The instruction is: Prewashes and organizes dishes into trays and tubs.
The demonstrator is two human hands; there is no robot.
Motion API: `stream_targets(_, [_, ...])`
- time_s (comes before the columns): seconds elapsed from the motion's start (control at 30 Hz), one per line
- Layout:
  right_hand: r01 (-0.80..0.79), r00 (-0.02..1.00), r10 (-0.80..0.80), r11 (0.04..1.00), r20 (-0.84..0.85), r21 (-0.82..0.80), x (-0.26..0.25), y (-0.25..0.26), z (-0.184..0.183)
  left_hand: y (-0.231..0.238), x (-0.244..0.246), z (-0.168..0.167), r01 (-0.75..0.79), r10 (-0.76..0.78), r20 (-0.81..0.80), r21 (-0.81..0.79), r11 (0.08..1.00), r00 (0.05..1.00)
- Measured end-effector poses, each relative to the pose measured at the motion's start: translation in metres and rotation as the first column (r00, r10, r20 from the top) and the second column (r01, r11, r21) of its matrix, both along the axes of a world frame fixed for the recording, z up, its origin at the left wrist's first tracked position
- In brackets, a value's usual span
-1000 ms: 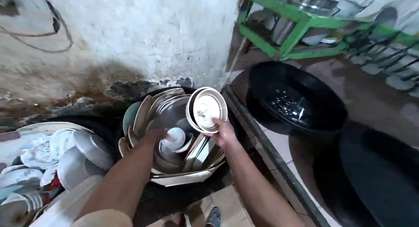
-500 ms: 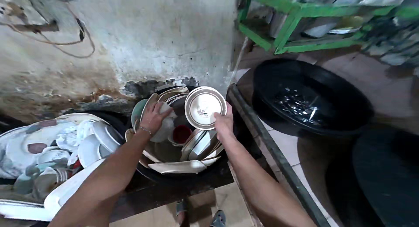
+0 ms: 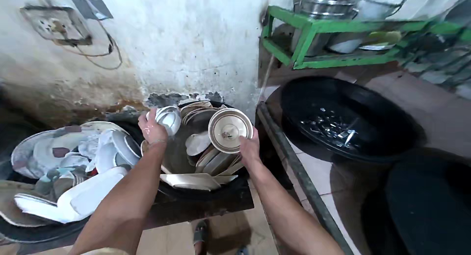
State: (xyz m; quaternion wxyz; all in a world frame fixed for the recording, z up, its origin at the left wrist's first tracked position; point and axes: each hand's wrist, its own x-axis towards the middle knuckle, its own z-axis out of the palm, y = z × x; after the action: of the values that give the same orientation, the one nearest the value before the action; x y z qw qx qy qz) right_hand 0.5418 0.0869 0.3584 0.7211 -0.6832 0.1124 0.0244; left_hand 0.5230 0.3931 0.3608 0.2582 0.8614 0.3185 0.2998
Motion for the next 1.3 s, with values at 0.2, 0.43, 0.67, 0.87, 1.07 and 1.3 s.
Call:
stream_targets(0.2, [0.031,0.993,-0.009,0.982,-0.119,0.186,-0.017,-0.019,0.012,-0.024,-0.003,0.021,-0.042,0.044,-0.005,-0.408,0.912,0.999])
stream_targets(0.43, [0.164,0.972,-0.081,0.909,-0.222,0.384,-0.051,-0.066,0.045,-0.118,-0.01,0.005,0.228,-0.17,0.18,-0.915,0.333,0.969])
stream_targets(0.67, [0.403,0.915,-0.357,0.83,-0.19,0.385,-0.159,-0.179,0.071,-0.245,-0.014,0.028,0.496,-0.622,0.288,-0.848,0.189,0.729])
stream_targets(0.87, [0.715,0.654,-0.75,0.57,-0.1,0.405,-0.312,-0.294,0.094,-0.393,-0.057,0.046,0.578,-0.822,0.392,-0.81,-0.096,0.413])
stream_targets(1.07, [0.898,0.247,-0.967,0.202,-0.068,0.391,-0.5,-0.395,0.085,-0.57,-0.184,0.057,0.538,-0.926,0.348,-0.813,-0.222,0.144])
stream_targets(1.3, [0.973,-0.015,-0.976,-0.064,-0.215,0.222,-0.703,-0.521,0.029,-0.738,-0.358,0.037,0.499,-0.959,0.275,-0.823,-0.27,-0.065])
